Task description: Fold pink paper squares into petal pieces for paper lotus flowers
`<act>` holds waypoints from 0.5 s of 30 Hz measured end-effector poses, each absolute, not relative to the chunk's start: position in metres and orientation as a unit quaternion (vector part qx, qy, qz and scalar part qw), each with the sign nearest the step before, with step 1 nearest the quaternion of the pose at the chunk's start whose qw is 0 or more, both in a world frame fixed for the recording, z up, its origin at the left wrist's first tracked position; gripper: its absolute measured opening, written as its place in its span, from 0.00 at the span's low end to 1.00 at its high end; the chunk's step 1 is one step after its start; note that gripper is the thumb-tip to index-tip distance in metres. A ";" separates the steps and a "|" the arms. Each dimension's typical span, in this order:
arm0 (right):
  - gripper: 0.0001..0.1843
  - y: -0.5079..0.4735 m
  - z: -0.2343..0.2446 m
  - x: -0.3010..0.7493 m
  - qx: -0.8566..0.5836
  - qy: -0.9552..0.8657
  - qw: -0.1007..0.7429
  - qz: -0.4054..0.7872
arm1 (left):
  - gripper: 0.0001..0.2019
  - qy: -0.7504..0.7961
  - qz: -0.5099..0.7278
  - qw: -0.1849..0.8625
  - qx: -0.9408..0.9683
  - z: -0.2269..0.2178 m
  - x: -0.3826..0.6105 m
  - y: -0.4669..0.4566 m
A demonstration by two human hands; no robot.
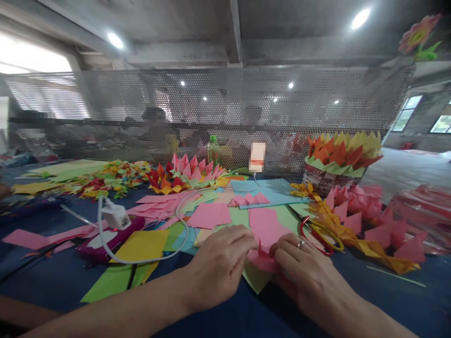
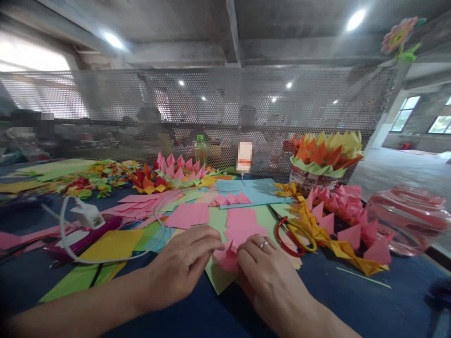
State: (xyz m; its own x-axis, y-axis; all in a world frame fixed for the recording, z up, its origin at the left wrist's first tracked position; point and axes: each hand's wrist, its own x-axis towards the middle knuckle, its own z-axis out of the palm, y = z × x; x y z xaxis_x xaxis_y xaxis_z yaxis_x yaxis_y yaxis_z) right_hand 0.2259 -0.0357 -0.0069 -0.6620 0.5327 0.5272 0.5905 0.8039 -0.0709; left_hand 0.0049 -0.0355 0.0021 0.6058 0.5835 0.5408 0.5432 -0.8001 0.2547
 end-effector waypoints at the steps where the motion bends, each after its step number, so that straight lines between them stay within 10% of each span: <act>1: 0.11 -0.036 -0.009 0.225 -0.295 -0.916 0.267 -0.043 | 0.12 0.306 0.284 0.023 0.908 0.000 0.004 -0.038; 15: 0.03 -0.032 -0.006 0.226 -0.249 -0.926 0.246 0.141 | 0.09 0.295 0.151 -0.030 0.943 -0.005 -0.006 -0.060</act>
State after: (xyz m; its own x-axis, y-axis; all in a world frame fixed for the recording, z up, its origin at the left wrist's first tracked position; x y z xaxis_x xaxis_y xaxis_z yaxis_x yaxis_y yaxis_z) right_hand 0.2258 -0.0320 -0.0058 -0.7554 0.5295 0.3860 0.3912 0.8370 -0.3826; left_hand -0.0059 -0.0599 -0.0047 0.7803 0.5474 0.3025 0.5654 -0.8241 0.0329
